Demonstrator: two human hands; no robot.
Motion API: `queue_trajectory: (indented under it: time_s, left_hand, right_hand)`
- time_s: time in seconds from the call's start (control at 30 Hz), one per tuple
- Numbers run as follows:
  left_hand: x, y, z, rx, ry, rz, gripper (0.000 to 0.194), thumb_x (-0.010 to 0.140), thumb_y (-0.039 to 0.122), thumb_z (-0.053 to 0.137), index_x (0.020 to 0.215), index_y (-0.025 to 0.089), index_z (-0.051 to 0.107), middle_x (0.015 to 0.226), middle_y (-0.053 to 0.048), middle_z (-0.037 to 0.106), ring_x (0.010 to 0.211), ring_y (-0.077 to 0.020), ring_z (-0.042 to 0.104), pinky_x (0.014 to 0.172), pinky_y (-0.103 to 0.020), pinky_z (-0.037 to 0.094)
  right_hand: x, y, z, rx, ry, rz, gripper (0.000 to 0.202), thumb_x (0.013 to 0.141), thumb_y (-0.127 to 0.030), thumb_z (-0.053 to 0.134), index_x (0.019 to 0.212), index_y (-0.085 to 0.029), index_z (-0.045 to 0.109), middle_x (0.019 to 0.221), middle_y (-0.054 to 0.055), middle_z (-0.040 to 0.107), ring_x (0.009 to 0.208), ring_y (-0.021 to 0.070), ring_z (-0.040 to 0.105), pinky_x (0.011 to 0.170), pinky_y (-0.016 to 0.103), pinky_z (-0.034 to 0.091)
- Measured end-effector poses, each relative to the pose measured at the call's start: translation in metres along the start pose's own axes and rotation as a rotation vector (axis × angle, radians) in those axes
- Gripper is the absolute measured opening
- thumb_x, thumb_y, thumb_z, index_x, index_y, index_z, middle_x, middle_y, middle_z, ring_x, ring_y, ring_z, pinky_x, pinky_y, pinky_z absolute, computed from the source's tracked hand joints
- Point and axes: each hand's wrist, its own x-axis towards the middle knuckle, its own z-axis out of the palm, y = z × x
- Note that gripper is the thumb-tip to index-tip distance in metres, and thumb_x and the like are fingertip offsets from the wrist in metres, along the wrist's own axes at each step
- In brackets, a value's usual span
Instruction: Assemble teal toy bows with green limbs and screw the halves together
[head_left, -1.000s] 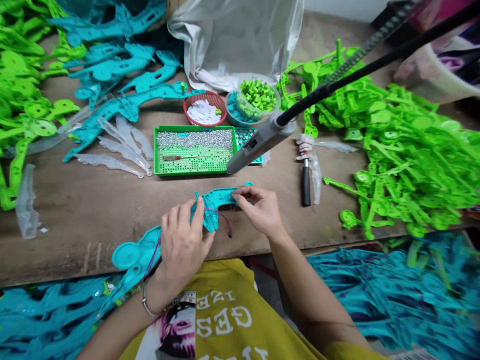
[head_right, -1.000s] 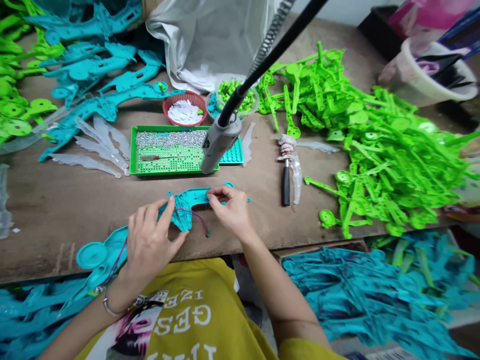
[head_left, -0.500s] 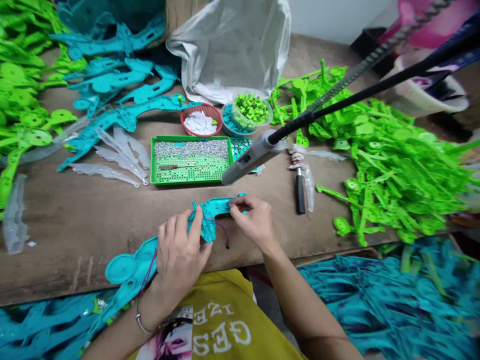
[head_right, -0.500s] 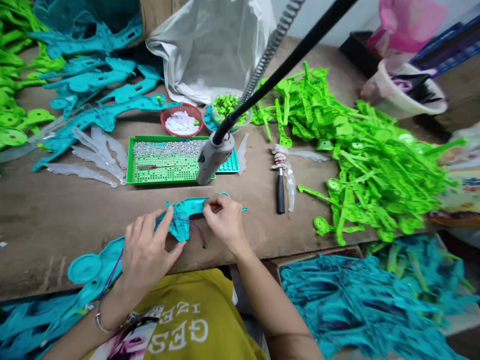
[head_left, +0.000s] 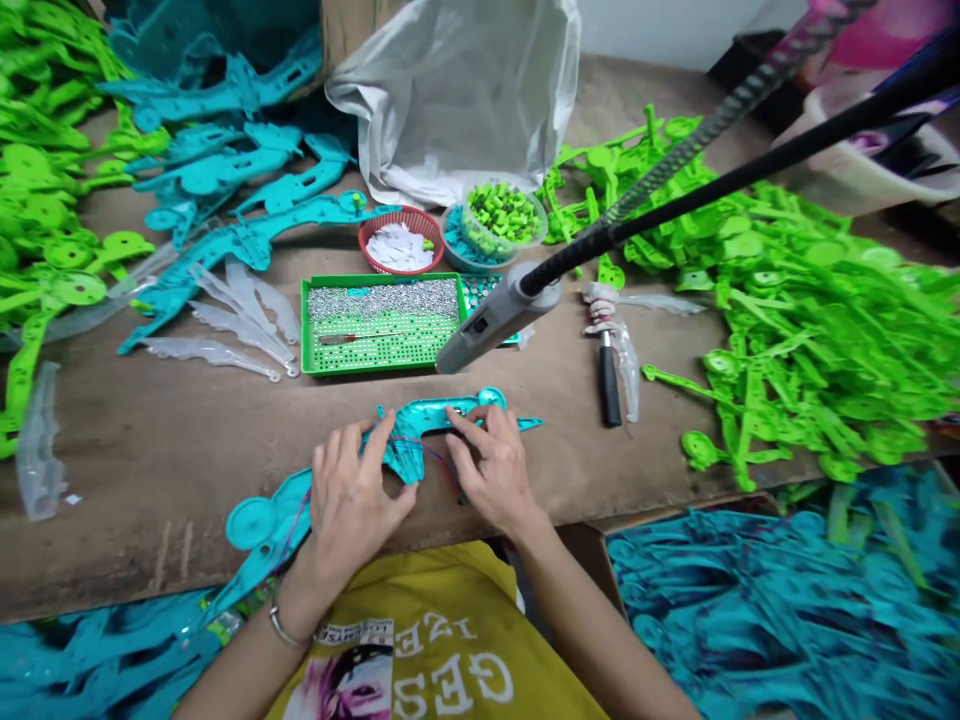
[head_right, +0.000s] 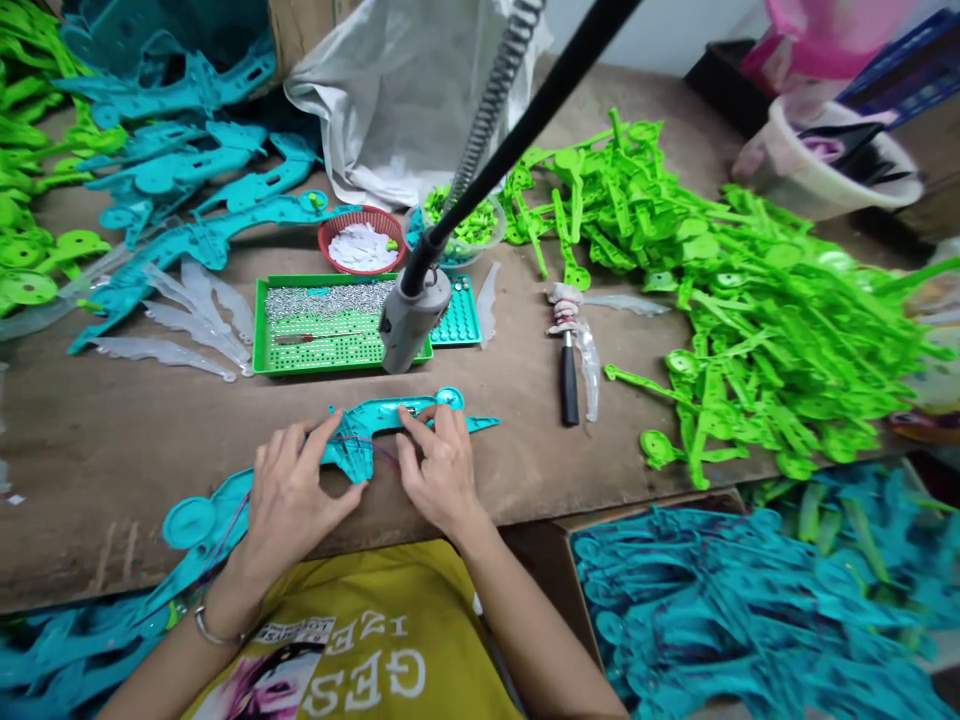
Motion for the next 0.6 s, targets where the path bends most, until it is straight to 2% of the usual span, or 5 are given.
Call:
queue_trajectory:
  time_s: [0.1, 0.2, 0.3, 0.47, 0.6]
  left_hand:
    - [-0.001, -0.014, -0.001, -0.002, -0.061, 0.018, 0.069, 0.073, 0.031, 0.075, 0.137, 0.019, 0.053, 0.118, -0.011, 0.06, 0.105, -0.0314, 0.055, 0.086, -0.044, 0.044]
    - [-0.002, -0.027, -0.002, -0.004, -0.117, 0.054, 0.069, 0.073, 0.031, 0.074, 0.138, 0.021, 0.053, 0.12, -0.011, 0.059, 0.105, -0.0309, 0.054, 0.086, -0.044, 0.045]
    - [-0.003, -0.035, -0.001, -0.027, -0.131, 0.052, 0.071, 0.074, 0.033, 0.075, 0.14, 0.022, 0.051, 0.12, -0.01, 0.057, 0.106, -0.0305, 0.054, 0.086, -0.044, 0.045]
    - [-0.002, -0.039, 0.001, -0.08, -0.147, 0.052, 0.072, 0.076, 0.033, 0.073, 0.142, 0.024, 0.047, 0.119, -0.009, 0.056, 0.105, -0.0299, 0.053, 0.088, -0.044, 0.045]
    - [-0.002, -0.039, 0.0, -0.092, -0.146, 0.031, 0.079, 0.076, 0.033, 0.073, 0.146, 0.023, 0.04, 0.118, -0.009, 0.056, 0.105, -0.0297, 0.052, 0.09, -0.045, 0.045]
  right_hand:
    - [0.0, 0.011, -0.01, 0.159, -0.016, -0.05, 0.031, 0.091, -0.02, 0.053, 0.118, -0.023, 0.069, 0.098, 0.007, 0.065, 0.093, 0.0226, 0.061, 0.083, 0.041, 0.052]
    - [0.002, 0.021, -0.016, 0.196, -0.007, -0.055, 0.04, 0.083, -0.013, 0.056, 0.121, -0.023, 0.061, 0.106, 0.007, 0.068, 0.1, 0.024, 0.063, 0.087, 0.041, 0.052]
    - [0.002, 0.024, -0.012, 0.201, -0.066, -0.063, 0.038, 0.078, -0.011, 0.057, 0.115, -0.023, 0.057, 0.106, 0.007, 0.069, 0.098, 0.024, 0.065, 0.085, 0.04, 0.053]
    - [-0.002, 0.022, 0.003, 0.187, 0.043, -0.057, 0.03, 0.08, -0.012, 0.059, 0.107, -0.024, 0.054, 0.092, 0.005, 0.068, 0.092, 0.0239, 0.065, 0.083, 0.04, 0.054]
    - [-0.004, 0.02, 0.002, 0.201, 0.068, -0.073, 0.03, 0.08, -0.01, 0.058, 0.107, -0.024, 0.055, 0.097, 0.006, 0.067, 0.097, 0.0243, 0.065, 0.087, 0.042, 0.054]
